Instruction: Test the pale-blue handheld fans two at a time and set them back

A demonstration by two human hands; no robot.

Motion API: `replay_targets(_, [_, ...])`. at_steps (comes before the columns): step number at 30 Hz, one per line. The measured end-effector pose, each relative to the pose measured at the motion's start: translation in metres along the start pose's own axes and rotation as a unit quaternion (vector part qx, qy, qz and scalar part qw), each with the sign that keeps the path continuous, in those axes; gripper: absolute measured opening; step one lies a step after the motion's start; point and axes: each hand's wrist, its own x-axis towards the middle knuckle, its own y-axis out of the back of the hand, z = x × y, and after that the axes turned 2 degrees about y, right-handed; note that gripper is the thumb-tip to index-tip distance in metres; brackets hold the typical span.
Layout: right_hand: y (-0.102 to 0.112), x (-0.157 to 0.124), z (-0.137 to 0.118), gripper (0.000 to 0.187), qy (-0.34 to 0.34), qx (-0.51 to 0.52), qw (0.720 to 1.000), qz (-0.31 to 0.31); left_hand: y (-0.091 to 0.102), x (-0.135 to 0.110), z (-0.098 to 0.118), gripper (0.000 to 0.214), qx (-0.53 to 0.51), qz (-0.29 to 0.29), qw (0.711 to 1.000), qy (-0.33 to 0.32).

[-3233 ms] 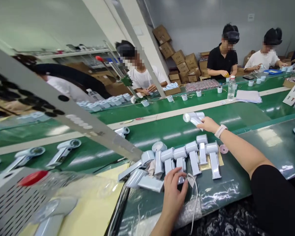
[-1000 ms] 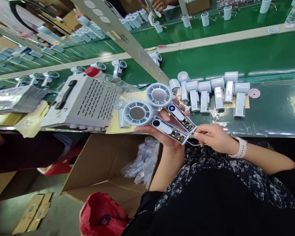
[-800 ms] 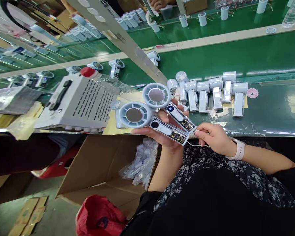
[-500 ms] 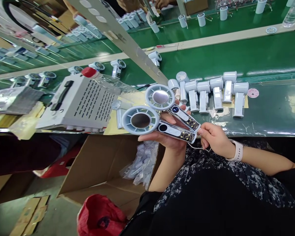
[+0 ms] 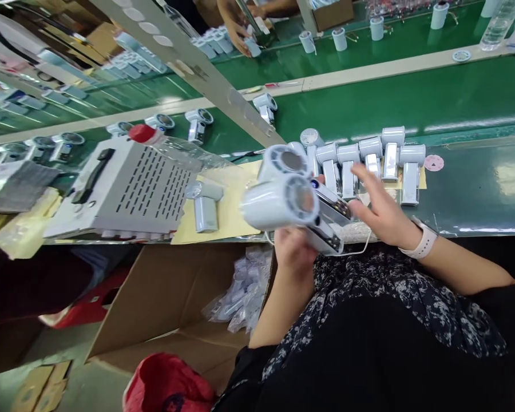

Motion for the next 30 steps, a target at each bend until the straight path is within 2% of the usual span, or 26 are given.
replay_targets(2, [0.004,0.003,0.001,0.072,-0.014,0.119,0.985,-0.123,0.008,-0.003,-0.001,0.078,0.047,-0.048,0.998,-0.001])
replay_targets(3, [0.006,0.004,0.0,0.075,-0.019,0.172,0.973,-0.156,0.01,-0.002,-0.001,0.074,0.052,-0.064,0.997,-0.005])
replay_targets(4, [0.007,0.004,0.0,0.077,-0.025,0.209,0.964,-0.16,0.012,0.001,0.0,0.068,0.044,-0.068,0.997,-0.006])
replay_targets(8, [0.007,-0.001,0.001,0.081,-0.045,0.229,0.969,-0.076,0.011,0.016,0.002,0.057,-0.032,-0.068,0.997,0.034])
replay_targets(15, [0.008,-0.013,0.008,0.081,-0.082,0.241,0.962,-0.101,0.003,0.004,-0.001,0.056,-0.028,-0.153,0.986,0.054])
replay_targets(22, [0.012,-0.016,-0.003,0.07,-0.094,0.26,0.959,-0.068,0.01,0.005,0.001,0.051,-0.003,-0.234,0.972,0.02])
replay_targets(26, [0.008,-0.013,-0.002,0.066,-0.093,0.319,0.941,-0.061,0.014,0.007,-0.003,0.058,0.003,-0.231,0.972,0.038])
replay_targets(30, [0.006,-0.016,0.001,0.067,-0.126,0.335,0.932,-0.062,0.013,0.007,-0.007,0.054,-0.002,-0.222,0.974,0.044])
